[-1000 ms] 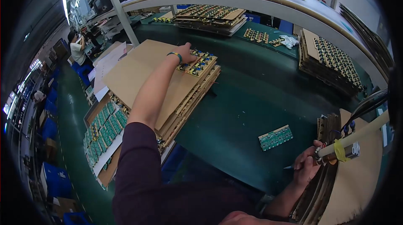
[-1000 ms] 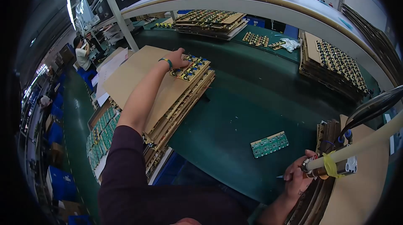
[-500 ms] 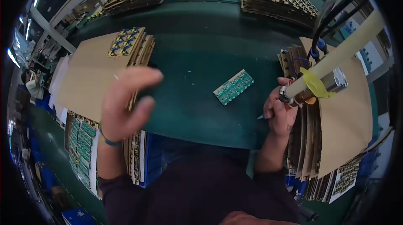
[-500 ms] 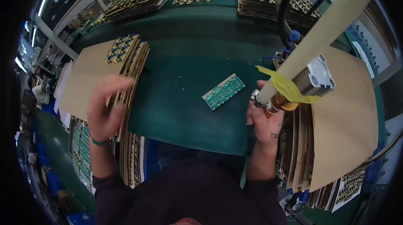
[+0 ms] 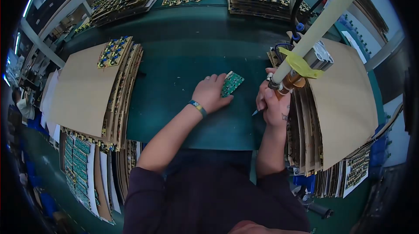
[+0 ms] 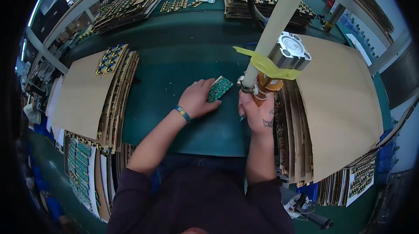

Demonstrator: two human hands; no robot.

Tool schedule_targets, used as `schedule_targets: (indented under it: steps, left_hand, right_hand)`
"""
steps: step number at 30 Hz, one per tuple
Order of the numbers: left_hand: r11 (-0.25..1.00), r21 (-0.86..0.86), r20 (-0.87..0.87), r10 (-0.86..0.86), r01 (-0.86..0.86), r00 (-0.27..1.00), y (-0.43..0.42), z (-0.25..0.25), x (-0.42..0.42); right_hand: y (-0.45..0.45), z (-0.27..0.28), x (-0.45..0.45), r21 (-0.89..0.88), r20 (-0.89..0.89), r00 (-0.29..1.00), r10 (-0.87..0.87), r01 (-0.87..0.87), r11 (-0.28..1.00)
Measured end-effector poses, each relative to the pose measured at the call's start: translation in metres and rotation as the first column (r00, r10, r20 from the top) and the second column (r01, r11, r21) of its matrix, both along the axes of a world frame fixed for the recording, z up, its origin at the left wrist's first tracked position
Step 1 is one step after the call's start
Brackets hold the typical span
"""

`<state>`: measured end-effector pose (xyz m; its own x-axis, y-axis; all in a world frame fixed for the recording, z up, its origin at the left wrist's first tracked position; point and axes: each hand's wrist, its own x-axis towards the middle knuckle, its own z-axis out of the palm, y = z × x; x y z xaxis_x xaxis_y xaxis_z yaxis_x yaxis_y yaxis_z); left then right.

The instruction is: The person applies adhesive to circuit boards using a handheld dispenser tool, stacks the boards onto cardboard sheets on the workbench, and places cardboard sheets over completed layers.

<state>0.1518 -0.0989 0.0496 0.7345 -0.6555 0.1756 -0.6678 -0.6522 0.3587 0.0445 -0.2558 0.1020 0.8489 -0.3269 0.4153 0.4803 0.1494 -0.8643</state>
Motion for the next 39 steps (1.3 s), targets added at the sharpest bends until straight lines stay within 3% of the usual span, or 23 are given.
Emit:
schedule_targets:
  steps: [1,2,3,4,5,7,9,10,13,14,17,21,23,26,28,39]
  left_hand:
    - [0.990,-0.144,-0.048,-0.011,0.004,0.999,0.011,0.001,-0.003]
    - [0.990,-0.139,-0.059,-0.014,0.006,0.998,0.023,0.005,-0.007]
    - [0.910,-0.415,-0.447,-0.180,-0.025,0.876,0.038,0.012,-0.014]
    - [0.768,-0.611,-0.696,-0.407,-0.191,0.592,0.054,0.014,-0.022]
    - [0.774,-0.597,-0.717,-0.397,-0.210,0.573,0.070,0.014,-0.033]
    - [0.639,-0.689,-0.725,-0.592,-0.343,0.352,0.097,0.009,-0.055]
    - [0.518,-0.739,-0.644,-0.732,-0.431,0.224,0.118,-0.015,-0.072]
    - [0.575,-0.690,-0.691,-0.704,-0.440,0.162,0.128,-0.018,-0.077]
    - [0.572,-0.589,-0.761,-0.630,-0.571,0.154,0.144,-0.014,-0.092]
    - [0.522,-0.626,-0.707,-0.693,-0.580,0.140,0.150,-0.019,-0.093]
    - [0.347,-0.673,-0.555,-0.821,-0.653,0.136,0.147,-0.022,-0.094]
    - [0.197,-0.719,-0.487,-0.827,-0.666,0.281,0.130,-0.036,-0.097]
    - [0.138,-0.696,-0.458,-0.841,-0.705,0.288,0.117,-0.045,-0.103]
    - [0.155,-0.737,-0.443,-0.845,-0.657,0.298,0.106,-0.053,-0.106]
    - [0.173,-0.725,-0.455,-0.846,-0.666,0.277,0.102,-0.052,-0.107]
    - [0.182,-0.716,-0.468,-0.842,-0.674,0.270,0.100,-0.056,-0.110]
  right_hand:
    - [0.001,0.000,-0.001,0.004,0.001,1.000,0.012,-0.012,1.000]
    - [0.003,0.001,-0.001,0.009,-0.010,1.000,0.008,-0.008,1.000]
    - [0.005,0.003,-0.002,0.013,0.007,0.999,0.038,-0.038,0.999]
    - [0.008,0.002,-0.004,0.021,0.017,0.997,0.070,-0.071,0.997]
    - [0.011,0.000,-0.006,0.007,0.033,0.996,0.086,-0.086,0.996]
    - [0.013,-0.006,-0.011,-0.017,0.053,0.993,0.105,-0.104,0.994]
    - [0.016,-0.008,-0.013,-0.001,0.104,0.988,0.114,-0.115,0.993]
    - [0.016,-0.010,-0.015,0.011,0.130,0.985,0.115,-0.117,0.993]
    - [0.018,-0.016,-0.022,0.042,0.158,0.977,0.144,-0.153,0.987]
    - [0.023,-0.014,-0.028,0.078,0.119,0.990,0.076,-0.085,0.993]
    - [0.028,-0.013,-0.033,0.131,0.142,0.983,0.120,-0.139,0.982]
    - [0.044,-0.006,-0.035,0.130,0.134,0.985,0.113,-0.130,0.983]
    - [0.050,0.000,-0.034,0.120,0.101,0.989,0.108,-0.120,0.986]
    - [0.072,0.016,-0.031,0.154,0.025,1.000,0.004,-0.008,0.988]
    - [0.066,0.013,-0.020,0.058,0.219,0.942,0.256,-0.274,0.960]
    - [0.075,0.012,-0.014,0.009,0.192,0.901,0.389,-0.398,0.917]
